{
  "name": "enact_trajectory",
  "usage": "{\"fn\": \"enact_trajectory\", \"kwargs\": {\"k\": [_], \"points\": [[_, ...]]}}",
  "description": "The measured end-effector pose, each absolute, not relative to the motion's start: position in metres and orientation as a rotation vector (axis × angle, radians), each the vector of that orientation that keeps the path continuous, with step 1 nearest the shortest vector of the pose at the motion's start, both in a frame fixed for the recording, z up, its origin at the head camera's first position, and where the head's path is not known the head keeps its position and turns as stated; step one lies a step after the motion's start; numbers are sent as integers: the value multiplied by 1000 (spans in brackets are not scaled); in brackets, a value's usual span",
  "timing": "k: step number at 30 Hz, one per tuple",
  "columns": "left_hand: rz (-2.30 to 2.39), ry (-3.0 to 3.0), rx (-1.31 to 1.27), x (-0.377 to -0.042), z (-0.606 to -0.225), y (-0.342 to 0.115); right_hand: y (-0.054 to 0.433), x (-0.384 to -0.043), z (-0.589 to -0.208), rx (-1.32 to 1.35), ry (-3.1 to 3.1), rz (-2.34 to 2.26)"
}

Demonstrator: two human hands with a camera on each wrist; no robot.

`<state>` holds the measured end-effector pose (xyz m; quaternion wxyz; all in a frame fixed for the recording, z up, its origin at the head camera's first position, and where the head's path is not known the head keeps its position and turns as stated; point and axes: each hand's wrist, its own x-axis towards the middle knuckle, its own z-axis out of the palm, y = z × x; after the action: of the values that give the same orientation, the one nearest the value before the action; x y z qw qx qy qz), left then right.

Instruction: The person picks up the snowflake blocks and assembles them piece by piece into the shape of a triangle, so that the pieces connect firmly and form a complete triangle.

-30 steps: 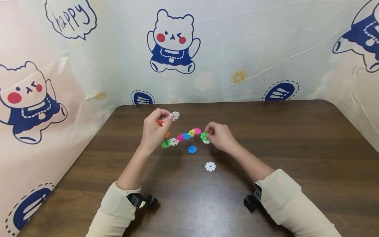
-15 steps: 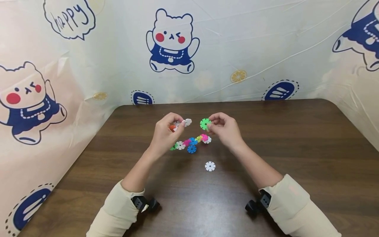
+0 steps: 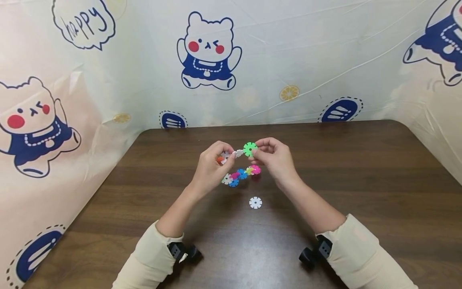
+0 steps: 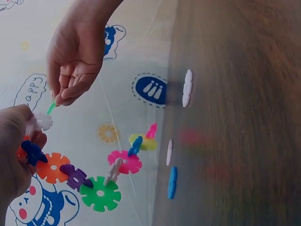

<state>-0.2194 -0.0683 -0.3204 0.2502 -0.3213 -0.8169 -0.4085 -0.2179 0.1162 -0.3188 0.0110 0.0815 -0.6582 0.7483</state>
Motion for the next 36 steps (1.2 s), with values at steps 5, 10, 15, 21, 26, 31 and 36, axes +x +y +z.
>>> {"fn": "enact_trajectory", "kwargs": {"k": [5, 10, 15, 21, 26, 31, 36], "points": [[-1098, -2225, -882, -219, -321, -65, 116, -216, -317, 235, -2027, 2400], [-1098, -2193, -908, -218, -323, -64, 113, -214, -315, 185, -1994, 2476], [-1109, -2152, -918, -218, -326, -64, 109, -215, -313, 151, -1876, 2599], [-1106, -2130, -920, -220, -327, -66, 106, -218, -312, 169, -1891, 2613], [-1084, -2112, -921, -223, -325, -70, 111, -224, -313, 277, -2017, 2569], [-1093, -2110, -891, -225, -322, -74, 116, -231, -314, 346, -2068, 2541], [-1099, -2107, -848, -225, -321, -78, 119, -239, -318, 364, -2176, 2433]]}}
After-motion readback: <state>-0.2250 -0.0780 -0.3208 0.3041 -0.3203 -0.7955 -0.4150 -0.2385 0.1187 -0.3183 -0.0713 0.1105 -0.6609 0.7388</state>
